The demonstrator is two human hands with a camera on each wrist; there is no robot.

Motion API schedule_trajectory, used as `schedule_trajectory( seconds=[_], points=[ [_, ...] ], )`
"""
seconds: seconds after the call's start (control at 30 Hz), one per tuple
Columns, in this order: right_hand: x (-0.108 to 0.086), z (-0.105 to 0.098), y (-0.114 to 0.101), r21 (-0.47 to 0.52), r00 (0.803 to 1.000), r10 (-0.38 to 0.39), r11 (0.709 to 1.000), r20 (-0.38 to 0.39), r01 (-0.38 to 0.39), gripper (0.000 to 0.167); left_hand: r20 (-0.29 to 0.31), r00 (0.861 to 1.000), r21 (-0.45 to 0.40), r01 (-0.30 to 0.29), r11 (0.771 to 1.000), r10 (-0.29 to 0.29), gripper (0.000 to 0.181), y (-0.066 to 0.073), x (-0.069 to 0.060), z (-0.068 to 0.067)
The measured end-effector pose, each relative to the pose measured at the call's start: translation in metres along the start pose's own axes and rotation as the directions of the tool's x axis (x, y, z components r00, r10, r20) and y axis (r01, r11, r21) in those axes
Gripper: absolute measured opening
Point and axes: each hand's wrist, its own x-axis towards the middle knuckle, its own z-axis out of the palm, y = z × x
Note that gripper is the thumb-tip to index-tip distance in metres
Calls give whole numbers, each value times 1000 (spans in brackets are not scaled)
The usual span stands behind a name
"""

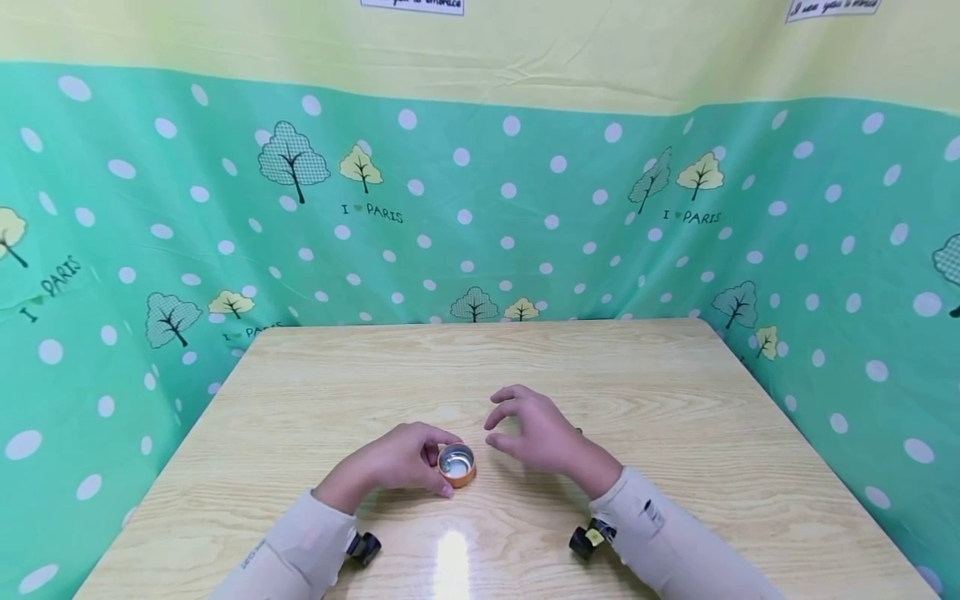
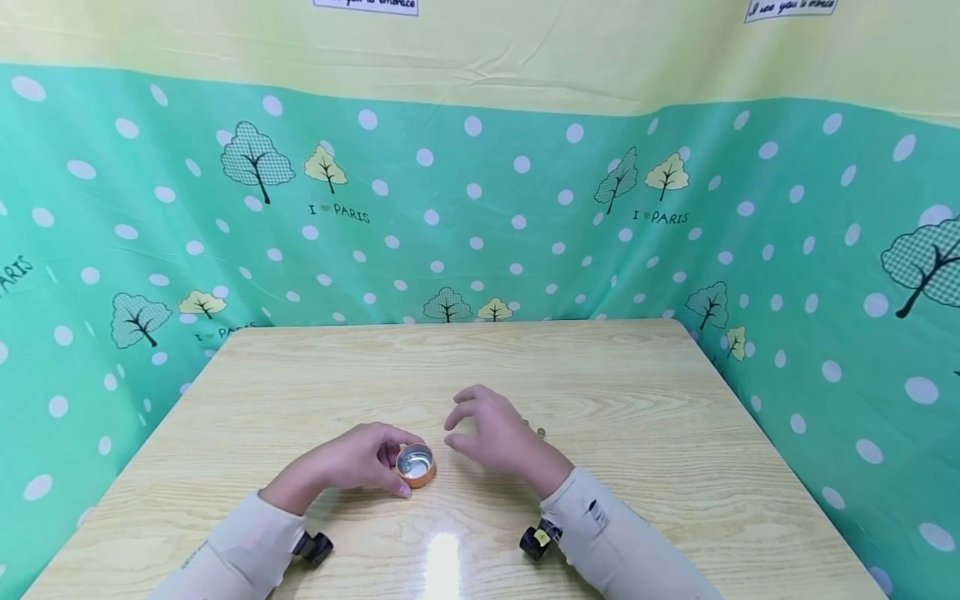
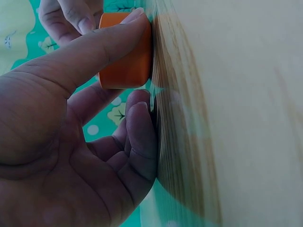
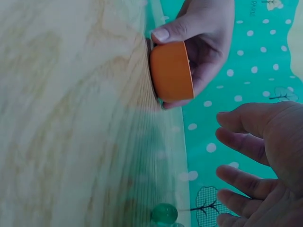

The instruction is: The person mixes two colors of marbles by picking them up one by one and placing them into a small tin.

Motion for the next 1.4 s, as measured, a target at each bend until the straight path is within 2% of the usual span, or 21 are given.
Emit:
schedule_trajectory(
  seconds=[0.47, 0.8, 1.13, 1.4],
  points=[
    [1, -9, 7, -12, 999, 36, 999, 14, -36, 11, 5, 1000, 3, 3, 1000, -3, 51, 1, 1, 0],
    [5, -17, 18, -34, 997, 72, 997, -29, -73, 9, 0, 1000, 13, 0, 1000, 0, 53, 0, 1, -1],
    [6, -26, 28, 12, 991, 130, 991, -17, -130, 11, -2, 1000, 1, 17, 1000, -17, 52, 0, 2, 0],
    [6, -30, 38, 16, 988, 151, 988, 2, -151, 12, -2, 1000, -6, 7, 1000, -7, 50, -1, 2, 0]
  ],
)
